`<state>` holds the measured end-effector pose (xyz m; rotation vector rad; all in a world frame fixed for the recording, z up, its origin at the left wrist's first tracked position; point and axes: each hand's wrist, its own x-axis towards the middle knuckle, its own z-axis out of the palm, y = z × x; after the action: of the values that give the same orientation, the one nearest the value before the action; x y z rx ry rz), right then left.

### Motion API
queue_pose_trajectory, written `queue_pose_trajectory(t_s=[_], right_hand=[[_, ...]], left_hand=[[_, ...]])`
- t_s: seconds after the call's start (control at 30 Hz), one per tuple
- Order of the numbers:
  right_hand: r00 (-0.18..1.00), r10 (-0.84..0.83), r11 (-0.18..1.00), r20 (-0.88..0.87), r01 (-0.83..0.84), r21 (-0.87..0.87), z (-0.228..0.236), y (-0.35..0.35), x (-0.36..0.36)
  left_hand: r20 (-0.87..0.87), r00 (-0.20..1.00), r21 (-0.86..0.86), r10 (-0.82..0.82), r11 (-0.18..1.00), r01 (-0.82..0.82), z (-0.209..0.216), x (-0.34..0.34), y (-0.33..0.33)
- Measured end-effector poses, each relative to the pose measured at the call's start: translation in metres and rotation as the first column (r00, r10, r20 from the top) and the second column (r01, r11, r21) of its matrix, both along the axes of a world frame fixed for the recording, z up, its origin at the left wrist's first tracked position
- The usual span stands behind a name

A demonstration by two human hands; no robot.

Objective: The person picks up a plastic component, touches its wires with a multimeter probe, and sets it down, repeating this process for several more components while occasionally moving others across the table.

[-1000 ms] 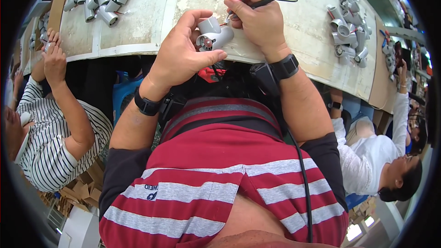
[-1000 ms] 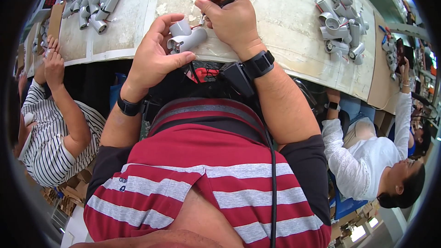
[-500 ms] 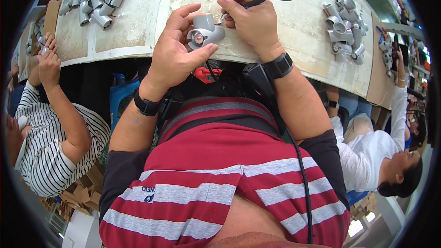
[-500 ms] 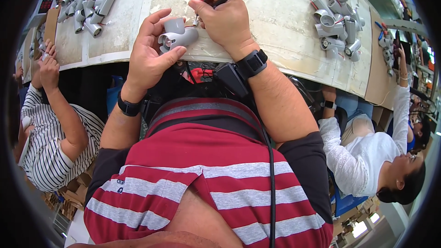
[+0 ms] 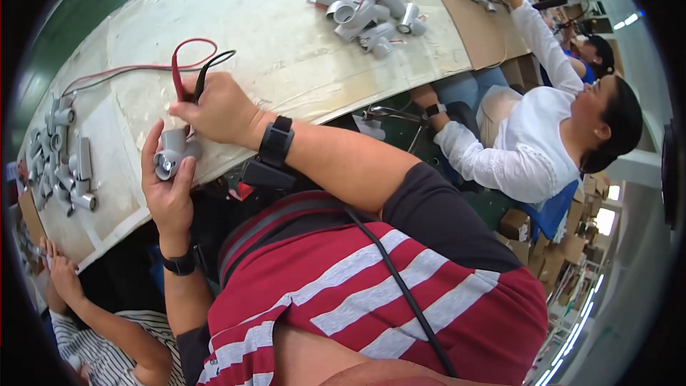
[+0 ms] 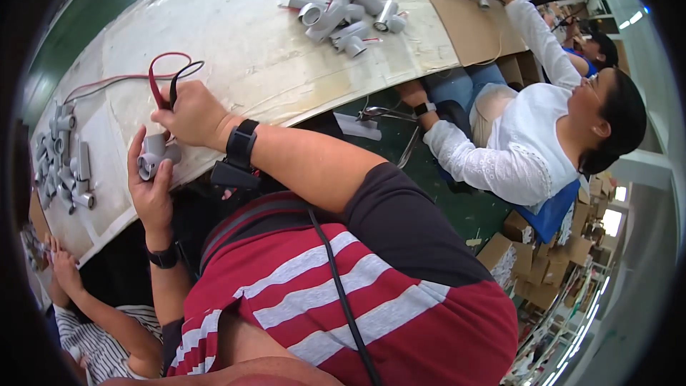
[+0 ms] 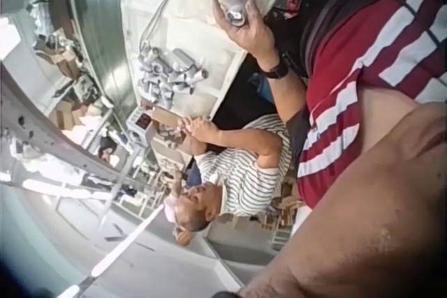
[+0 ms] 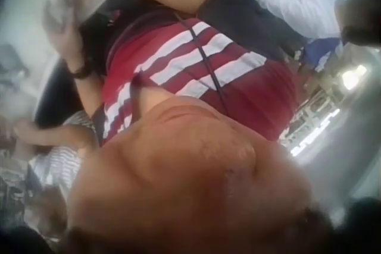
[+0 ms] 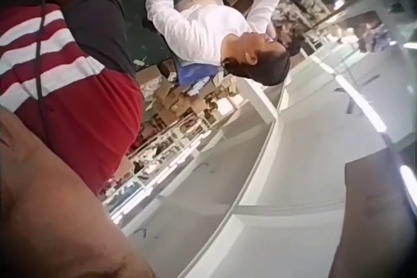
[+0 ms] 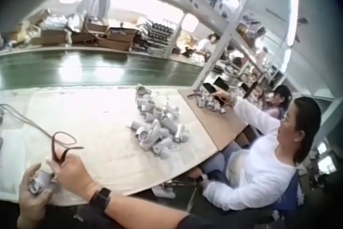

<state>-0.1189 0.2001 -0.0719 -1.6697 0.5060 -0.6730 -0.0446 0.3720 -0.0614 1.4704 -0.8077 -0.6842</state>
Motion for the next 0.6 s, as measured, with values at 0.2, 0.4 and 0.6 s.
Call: queue_pose_trajectory(t_s=[0.2,0.4,0.6], right_hand=[[0.999,0.001,1.0,0.05,-0.001,0.015,-0.007,0.003,0.008],[0.989,0.109,0.989,-0.099,-0.118,-0.091,-0.011,-0.011,-0.005],[0.998,0.018,0.875,0.055,-0.042,0.483,0.007,-0.005,-0.015]], left_hand=[[0.04,0.999,-0.049,0.025,0.999,-0.023,-0.003,0.002,-0.004],[0.657,0.753,-0.03,0.044,0.999,-0.032,-0.016,0.0,-0.003],[0.035,0.986,0.088,0.164,0.982,-0.166,0.022,0.023,0.024]])
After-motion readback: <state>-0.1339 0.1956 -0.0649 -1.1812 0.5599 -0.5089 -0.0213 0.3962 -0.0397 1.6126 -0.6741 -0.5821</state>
